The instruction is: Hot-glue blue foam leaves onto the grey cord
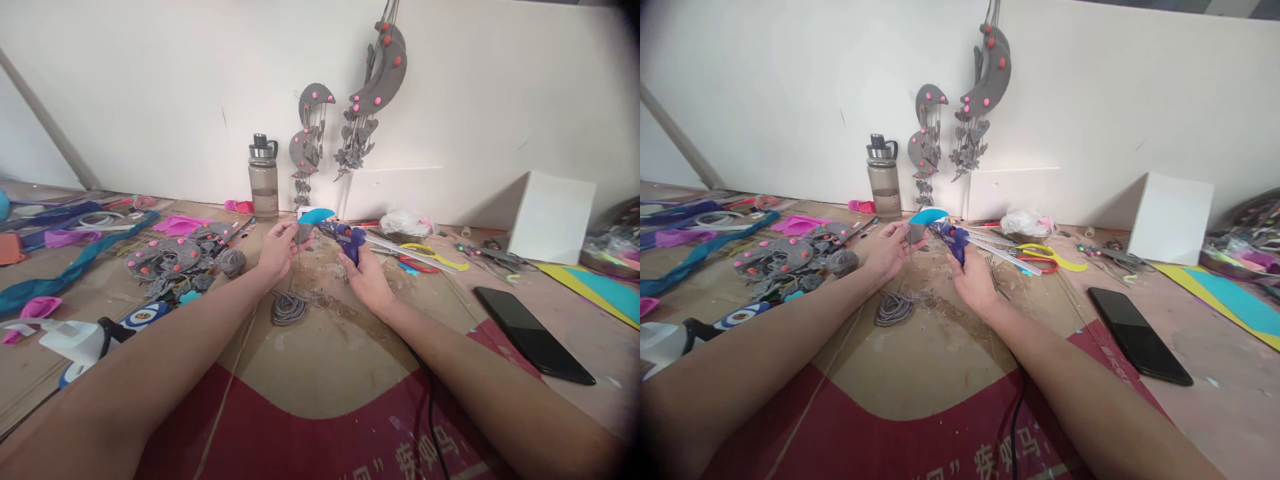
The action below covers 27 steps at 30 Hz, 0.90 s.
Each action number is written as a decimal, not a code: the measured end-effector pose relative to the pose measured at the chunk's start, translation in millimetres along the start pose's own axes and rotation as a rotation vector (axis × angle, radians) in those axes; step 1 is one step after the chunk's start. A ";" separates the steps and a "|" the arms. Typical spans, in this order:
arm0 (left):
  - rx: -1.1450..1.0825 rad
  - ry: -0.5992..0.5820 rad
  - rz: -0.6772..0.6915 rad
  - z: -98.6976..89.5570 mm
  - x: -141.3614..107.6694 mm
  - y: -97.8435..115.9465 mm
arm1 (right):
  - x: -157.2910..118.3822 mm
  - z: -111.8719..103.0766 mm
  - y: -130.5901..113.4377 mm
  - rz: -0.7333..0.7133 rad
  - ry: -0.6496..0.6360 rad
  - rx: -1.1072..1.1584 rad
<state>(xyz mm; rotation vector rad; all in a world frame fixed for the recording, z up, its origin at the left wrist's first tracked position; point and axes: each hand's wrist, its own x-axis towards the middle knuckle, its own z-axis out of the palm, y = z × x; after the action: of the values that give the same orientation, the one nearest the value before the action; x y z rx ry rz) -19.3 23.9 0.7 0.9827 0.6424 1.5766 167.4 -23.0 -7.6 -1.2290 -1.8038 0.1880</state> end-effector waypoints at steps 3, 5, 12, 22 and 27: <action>-0.008 -0.003 -0.001 -0.9 0.6 1.2 | 0.5 -0.9 -0.6 0.024 -0.003 0.011; -0.016 0.004 -0.002 -1.4 1.3 1.7 | 0.9 -1.6 -1.1 0.026 0.001 0.036; -0.032 0.028 -0.012 -2.0 2.7 0.9 | 10.1 -1.0 11.1 0.233 0.009 0.264; 0.098 0.052 0.058 12.5 -5.7 2.8 | 26.0 -11.9 40.2 0.375 -0.116 -0.302; 0.238 0.041 0.197 18.0 -9.0 -1.8 | 18.6 -12.7 20.5 0.179 0.118 -0.313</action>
<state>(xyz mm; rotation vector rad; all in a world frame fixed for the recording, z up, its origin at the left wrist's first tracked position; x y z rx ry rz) -2.6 13.9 6.0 1.2233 0.7942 1.7233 188.9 -2.4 -1.0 -1.5895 -1.6627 -0.0690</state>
